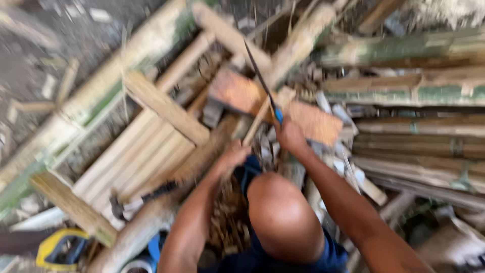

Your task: The person assembles a bamboo frame by placing thin bamboo slats into a larger frame and securing them with nails using a hammer. The person also uses a saw to trim excess bamboo pieces.

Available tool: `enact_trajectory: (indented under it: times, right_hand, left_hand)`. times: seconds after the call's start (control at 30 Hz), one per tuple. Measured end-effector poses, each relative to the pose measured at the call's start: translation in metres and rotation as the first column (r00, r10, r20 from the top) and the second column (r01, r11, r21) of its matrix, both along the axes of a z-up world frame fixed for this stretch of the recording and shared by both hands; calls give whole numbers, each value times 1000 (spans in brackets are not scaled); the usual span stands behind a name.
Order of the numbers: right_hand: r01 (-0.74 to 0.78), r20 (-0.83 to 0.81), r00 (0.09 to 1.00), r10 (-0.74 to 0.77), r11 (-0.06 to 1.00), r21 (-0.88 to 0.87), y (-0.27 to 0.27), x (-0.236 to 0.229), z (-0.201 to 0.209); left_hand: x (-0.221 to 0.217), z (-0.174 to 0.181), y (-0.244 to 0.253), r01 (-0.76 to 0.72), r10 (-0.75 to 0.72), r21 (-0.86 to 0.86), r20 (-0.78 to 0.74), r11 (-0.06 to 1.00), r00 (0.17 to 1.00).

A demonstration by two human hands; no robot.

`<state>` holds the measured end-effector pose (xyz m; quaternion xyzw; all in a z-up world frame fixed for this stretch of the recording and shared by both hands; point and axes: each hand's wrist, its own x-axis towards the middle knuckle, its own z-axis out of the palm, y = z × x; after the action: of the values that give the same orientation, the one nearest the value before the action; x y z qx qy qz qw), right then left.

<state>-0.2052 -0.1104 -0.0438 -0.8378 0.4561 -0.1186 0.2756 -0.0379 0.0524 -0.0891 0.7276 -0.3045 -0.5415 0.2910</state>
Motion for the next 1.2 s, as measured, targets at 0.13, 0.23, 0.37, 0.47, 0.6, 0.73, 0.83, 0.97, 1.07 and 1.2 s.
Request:
enact_trajectory:
  times: [0.13, 0.23, 0.37, 0.47, 0.6, 0.73, 0.83, 0.97, 1.07, 1.2]
  right_hand:
    - [60, 156, 985, -74, 994, 93, 11, -5, -11]
    - [32, 34, 999, -35, 996, 88, 20, -7, -11]
    - [46, -52, 998, -42, 997, 69, 14, -10, -3]
    - [69, -131, 989, -74, 997, -43, 13, -9, 12]
    - [-4, -197, 980, -41, 975, -223, 25, -5, 41]
    - [-199, 15, 972, 233, 860, -469, 30, 30, 76]
    - [-467, 86, 833, 546, 779, -420, 29, 97, 100]
    - [-769, -91, 638, 764, 629, -113, 60, 195, 99]
    - [-879, -152, 474, 867, 477, -22, 92, 269, 58]
    - [-859, -123, 512, 850, 503, -98, 137, 349, -13]
  left_hand:
    - [0, -8, 2, -137, 98, -229, -175, 964, 980]
    - [7, -13, 5, -162, 119, -107, -329, 981, 937]
    - [3, -17, 8, -139, 74, -128, -418, 982, 905]
    - [5, -2, 13, 20, -8, -226, 57, 974, 998]
    - [24, 30, 43, 228, 32, -274, 702, 934, 712]
    - [67, 56, 70, 167, -43, -54, 850, 984, 525]
    - [117, 70, 104, 13, -106, 114, 868, 993, 486]
    - [185, 72, 175, -169, 25, 46, 917, 985, 398]
    - [231, 57, 210, -234, 82, 3, 933, 972, 350]
    - [288, 29, 223, -267, 120, -20, 924, 963, 363]
